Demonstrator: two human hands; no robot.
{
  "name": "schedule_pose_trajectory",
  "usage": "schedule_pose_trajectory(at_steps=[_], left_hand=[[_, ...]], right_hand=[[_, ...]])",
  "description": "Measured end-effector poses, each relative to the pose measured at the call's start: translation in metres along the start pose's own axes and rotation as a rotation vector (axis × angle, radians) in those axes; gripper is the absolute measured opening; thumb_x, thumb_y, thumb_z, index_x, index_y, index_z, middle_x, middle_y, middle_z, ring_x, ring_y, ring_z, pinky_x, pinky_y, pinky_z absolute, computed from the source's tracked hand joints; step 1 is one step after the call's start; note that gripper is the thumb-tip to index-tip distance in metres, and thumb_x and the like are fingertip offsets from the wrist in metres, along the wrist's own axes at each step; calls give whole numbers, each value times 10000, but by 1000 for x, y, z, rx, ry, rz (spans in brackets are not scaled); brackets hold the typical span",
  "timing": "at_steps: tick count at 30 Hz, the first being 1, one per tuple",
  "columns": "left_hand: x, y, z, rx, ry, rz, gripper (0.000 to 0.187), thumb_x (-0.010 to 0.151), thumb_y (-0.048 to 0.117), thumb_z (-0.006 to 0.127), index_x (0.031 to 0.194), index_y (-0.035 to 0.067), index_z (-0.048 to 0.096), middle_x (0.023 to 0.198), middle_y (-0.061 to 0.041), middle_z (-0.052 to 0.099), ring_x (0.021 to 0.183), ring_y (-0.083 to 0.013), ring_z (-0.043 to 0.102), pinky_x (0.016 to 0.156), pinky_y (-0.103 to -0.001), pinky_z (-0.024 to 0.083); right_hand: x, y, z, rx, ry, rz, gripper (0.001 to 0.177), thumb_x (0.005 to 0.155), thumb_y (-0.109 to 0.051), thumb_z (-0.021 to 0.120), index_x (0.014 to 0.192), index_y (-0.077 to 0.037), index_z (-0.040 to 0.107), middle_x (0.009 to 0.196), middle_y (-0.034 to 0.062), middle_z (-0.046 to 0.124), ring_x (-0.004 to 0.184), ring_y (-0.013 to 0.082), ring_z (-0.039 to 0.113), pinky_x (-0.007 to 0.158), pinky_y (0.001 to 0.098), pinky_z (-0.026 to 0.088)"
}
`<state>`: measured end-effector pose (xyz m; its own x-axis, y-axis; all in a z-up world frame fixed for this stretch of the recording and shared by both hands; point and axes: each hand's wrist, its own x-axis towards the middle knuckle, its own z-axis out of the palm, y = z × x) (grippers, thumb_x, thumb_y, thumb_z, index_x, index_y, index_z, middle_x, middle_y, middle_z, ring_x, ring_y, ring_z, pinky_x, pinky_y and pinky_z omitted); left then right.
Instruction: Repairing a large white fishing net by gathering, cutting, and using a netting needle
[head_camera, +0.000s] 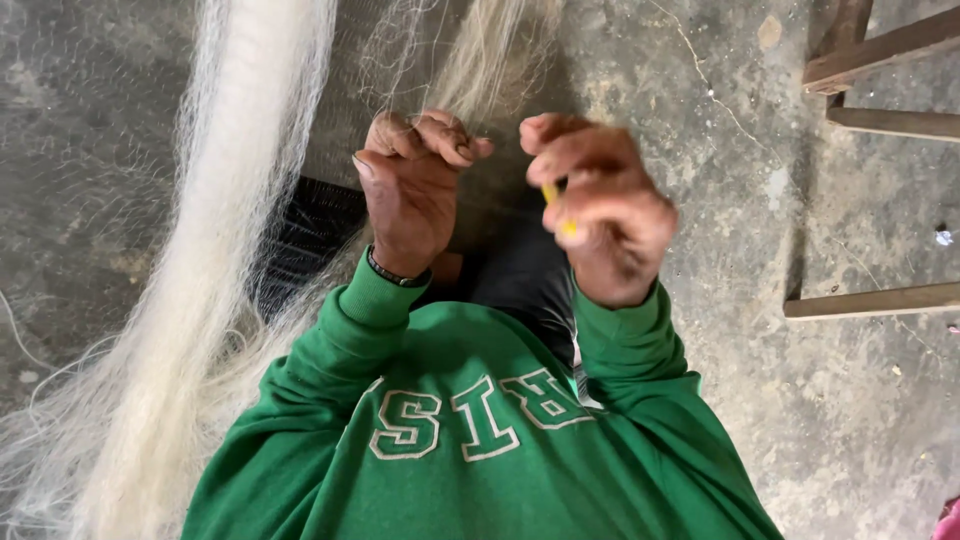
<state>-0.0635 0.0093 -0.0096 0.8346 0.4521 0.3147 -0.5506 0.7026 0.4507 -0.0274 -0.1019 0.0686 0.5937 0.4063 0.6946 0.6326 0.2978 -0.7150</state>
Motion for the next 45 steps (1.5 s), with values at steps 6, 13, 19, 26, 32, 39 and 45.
schedule_pose_trajectory(at_steps=[6, 13, 19, 26, 32, 39, 45], left_hand=[[4, -2, -1, -5, 6, 47, 306, 884, 373, 485, 803, 112, 349, 734, -113, 521, 843, -190, 492, 779, -357, 523], [6, 3, -1, 73, -71, 88, 276, 903, 376, 460, 836, 117, 389, 768, -128, 516, 887, -184, 457, 827, -368, 512], [7, 3, 0, -19, 13, 23, 374, 832, 474, 453, 760, 113, 387, 706, -114, 534, 822, -199, 479, 777, -367, 515], [4, 13, 9, 105, -44, 104, 294, 896, 348, 484, 803, 95, 367, 750, -102, 489, 844, -172, 451, 792, -334, 532], [6, 12, 19, 312, -76, 225, 248, 842, 254, 549, 718, 145, 364, 657, -125, 545, 736, -199, 440, 722, -323, 355], [1, 8, 17, 299, -67, 186, 295, 862, 299, 549, 694, 116, 389, 670, -107, 545, 784, -187, 449, 673, -316, 495], [-4, 0, 3, 474, 40, 61, 295, 883, 348, 487, 766, 79, 452, 870, -100, 581, 766, -132, 531, 694, -262, 417]], right_hand=[[-9, -7, -8, 74, -187, 75, 72, 895, -99, 478, 866, -47, 519, 754, 84, 590, 659, 190, 603, 710, 355, 519], [15, -9, -18, -364, -329, 166, 133, 894, -72, 519, 897, 51, 568, 711, 119, 535, 608, 191, 458, 569, 307, 354], [9, -18, -1, -69, -338, -103, 155, 856, -156, 483, 774, -32, 527, 844, 157, 579, 760, 277, 544, 682, 366, 465], [0, -7, -15, -430, -424, -30, 77, 878, 31, 542, 908, -39, 541, 656, 10, 433, 624, 160, 389, 579, 327, 340], [19, -4, -10, -630, -434, 75, 115, 885, -26, 539, 773, -13, 518, 654, 70, 510, 525, 203, 390, 571, 339, 344], [22, 3, -9, -553, -425, -99, 138, 852, -11, 529, 716, 13, 518, 647, 94, 479, 535, 229, 372, 524, 365, 306], [6, 15, 0, -587, -284, -391, 238, 891, -133, 523, 1032, 59, 510, 780, 134, 576, 572, 244, 494, 530, 384, 434]])
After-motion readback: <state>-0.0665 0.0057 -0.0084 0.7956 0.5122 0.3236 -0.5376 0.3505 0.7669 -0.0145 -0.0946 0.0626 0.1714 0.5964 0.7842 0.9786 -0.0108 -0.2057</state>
